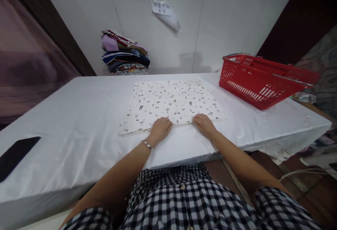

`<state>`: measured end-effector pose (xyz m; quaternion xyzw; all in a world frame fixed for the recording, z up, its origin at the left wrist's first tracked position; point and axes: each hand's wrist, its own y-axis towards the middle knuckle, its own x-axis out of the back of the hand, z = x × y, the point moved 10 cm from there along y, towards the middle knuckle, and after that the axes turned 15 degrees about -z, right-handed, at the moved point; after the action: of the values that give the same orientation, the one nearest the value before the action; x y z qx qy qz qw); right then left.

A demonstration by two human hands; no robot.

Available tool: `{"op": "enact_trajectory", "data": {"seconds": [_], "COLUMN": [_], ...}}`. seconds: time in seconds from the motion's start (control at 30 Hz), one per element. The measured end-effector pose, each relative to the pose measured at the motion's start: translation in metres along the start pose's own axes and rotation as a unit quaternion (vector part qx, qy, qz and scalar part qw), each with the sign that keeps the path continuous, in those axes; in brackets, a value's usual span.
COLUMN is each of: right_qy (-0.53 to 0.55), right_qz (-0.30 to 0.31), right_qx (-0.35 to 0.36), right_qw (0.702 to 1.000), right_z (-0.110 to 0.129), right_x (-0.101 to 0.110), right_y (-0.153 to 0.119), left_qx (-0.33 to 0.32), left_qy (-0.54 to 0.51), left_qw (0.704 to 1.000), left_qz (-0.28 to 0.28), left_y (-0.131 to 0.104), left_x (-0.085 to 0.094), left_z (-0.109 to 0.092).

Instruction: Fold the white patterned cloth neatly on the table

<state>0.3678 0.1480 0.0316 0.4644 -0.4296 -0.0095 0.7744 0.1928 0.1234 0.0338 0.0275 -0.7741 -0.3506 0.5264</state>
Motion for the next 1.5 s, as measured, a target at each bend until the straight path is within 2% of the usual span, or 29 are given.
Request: {"op": "enact_trajectory", "data": {"seconds": [0.23,0.63,1.0,1.23,1.5], "right_qy": [0.002,-0.020,-0.033,-0.041,-0.047], "right_qz": [0.015,-0.003,0.029,0.028,0.061], "right_qx": [0.012,0.004,0.010,0.027,0.054], "right_qw": [1.000,1.000,0.999,0.998,0.996], "right_z": [0.003,-0.001,-0.001,-0.004,0.001], "right_x": [0.000,0.002,-0.002,-0.002,-0.006], "right_y": [-0.001,0.003,0.001,-0.005,-0.006], "left_qx": [-0.007,-0.002,-0.014,0.000,-0.002], "left_qy": [0.001,0.012,0.046,0.054,0.087], "left_qw": [1.000,1.000,0.999,0.999,0.995], "left_qz": [0.006,-0.017,0.008,0.008,0.045], "left_y": [-0.002,-0.001,-0.003,-0.007,-0.016], "left_x": [0.002,0.002,-0.002,0.004,0.009], "left_z": [-0.002,0.002,-0.001,0.001,0.003]}}
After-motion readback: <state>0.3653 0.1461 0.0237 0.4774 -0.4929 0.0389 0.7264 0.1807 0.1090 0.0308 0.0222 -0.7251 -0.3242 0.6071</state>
